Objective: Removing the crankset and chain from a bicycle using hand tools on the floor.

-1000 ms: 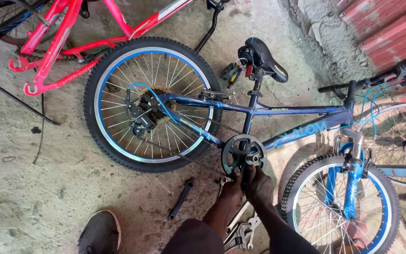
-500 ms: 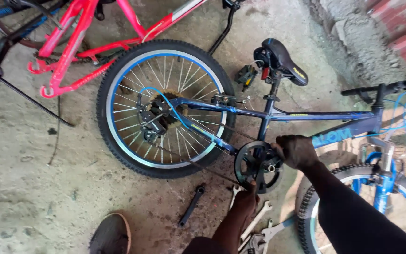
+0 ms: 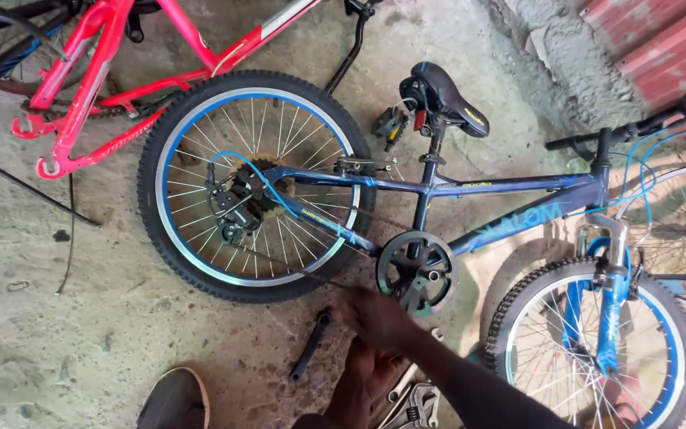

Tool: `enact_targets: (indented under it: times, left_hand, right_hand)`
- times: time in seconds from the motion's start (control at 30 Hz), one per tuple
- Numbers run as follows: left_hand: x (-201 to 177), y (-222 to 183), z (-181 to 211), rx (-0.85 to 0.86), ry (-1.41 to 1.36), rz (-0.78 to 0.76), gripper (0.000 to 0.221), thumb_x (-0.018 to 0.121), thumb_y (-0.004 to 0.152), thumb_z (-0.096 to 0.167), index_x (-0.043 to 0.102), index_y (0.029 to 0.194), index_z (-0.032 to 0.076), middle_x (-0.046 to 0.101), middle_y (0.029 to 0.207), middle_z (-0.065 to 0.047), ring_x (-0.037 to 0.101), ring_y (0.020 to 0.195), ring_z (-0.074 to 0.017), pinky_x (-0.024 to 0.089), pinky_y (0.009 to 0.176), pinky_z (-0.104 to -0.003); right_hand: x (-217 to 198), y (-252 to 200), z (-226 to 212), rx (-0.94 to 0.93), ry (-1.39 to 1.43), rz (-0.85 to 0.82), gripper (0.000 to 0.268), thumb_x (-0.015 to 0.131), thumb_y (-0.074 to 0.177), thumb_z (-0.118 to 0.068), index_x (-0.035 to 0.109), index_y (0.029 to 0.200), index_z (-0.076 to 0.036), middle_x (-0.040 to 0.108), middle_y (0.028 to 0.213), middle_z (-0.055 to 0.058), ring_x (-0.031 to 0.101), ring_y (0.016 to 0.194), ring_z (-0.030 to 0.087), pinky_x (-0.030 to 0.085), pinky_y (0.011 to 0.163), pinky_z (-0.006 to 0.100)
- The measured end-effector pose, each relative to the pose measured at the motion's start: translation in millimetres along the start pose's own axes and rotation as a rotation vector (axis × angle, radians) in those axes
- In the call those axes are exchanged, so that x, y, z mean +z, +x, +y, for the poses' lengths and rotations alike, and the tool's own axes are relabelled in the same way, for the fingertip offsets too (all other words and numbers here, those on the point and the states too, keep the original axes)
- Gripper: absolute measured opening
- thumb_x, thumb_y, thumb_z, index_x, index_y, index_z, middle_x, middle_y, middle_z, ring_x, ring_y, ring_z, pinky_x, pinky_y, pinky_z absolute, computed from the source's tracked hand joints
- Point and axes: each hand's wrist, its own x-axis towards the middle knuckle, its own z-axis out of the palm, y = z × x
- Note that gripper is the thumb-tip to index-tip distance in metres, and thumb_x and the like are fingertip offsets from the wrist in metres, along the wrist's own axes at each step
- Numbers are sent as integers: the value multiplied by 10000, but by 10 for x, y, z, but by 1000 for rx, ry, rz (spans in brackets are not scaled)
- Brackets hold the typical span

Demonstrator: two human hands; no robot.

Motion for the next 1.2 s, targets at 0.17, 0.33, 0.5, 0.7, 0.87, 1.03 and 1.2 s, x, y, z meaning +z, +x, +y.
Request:
enact_targets:
  times: [0.17, 0.33, 0.5, 0.7, 0.87, 1.03, 1.2]
  left_hand:
    - [-427, 170, 31, -108, -68, -196, 587, 404, 1107, 435, 668, 1182, -84, 567, 714, -53, 448, 592, -125, 393, 622, -329]
    - [-11, 88, 14, -4, 119, -37, 647, 448, 1085, 476, 645, 1226, -125, 710, 1084, -276, 639, 864, -329, 539, 774, -410]
    - [105, -33, -38, -6, 39, 66, 603, 466, 1095, 457, 622, 1183, -119, 671, 1109, -295, 609, 892, -344, 545, 781, -437]
    - [67, -8, 64, 51, 226, 150, 625, 373, 1132, 382, 666, 1191, -166, 722, 1091, -301, 653, 941, -337, 570, 812, -417]
    - [-305, 53, 195, 22, 209, -165, 371, 525, 1064, 329, 695, 1029, 1, 701, 966, -129, 622, 903, -261, 521, 777, -410]
    - [-203, 159, 361, -45, 385, -84, 700, 339, 1099, 522, 677, 1281, -63, 721, 1141, -254, 681, 1006, -395, 567, 882, -482]
    - [-270, 251, 343, -2, 505, -71, 612, 414, 1085, 502, 690, 1277, -10, 741, 1068, -237, 704, 947, -381, 604, 932, -508]
  right_hand:
    - [-276, -861, -277, 329, 158, -100, 202, 638, 819, -206, 785, 951, -161, 802, 1066, -14, 751, 923, 217, 583, 818, 364]
    - [-569, -1115, 530, 808, -144, 21, 592, 396, 939, -575, 686, 1196, -127, 777, 1126, 77, 768, 794, 311, 600, 757, 447]
    - [-940, -475, 747, 733, -69, 295, 670, 278, 1059, -490, 700, 1050, 29, 633, 929, 254, 624, 774, 402, 517, 808, 499]
    - [-723, 333, 94, 378, -496, -49, 678, 289, 991, -683, 746, 1153, -209, 736, 1038, 62, 661, 980, 282, 549, 780, 454]
    - [-294, -437, 61, -40, -312, -44, 400, 638, 921, -394, 685, 708, -58, 676, 844, 93, 639, 926, 334, 523, 777, 464]
    - [-544, -1037, 309, 257, -208, 98, 345, 615, 949, -371, 769, 888, -69, 745, 933, 123, 698, 628, 347, 546, 572, 453]
    - [-447, -1048, 681, 761, -294, 151, 649, 401, 1054, -699, 720, 871, -165, 694, 710, 168, 723, 773, 458, 568, 641, 544]
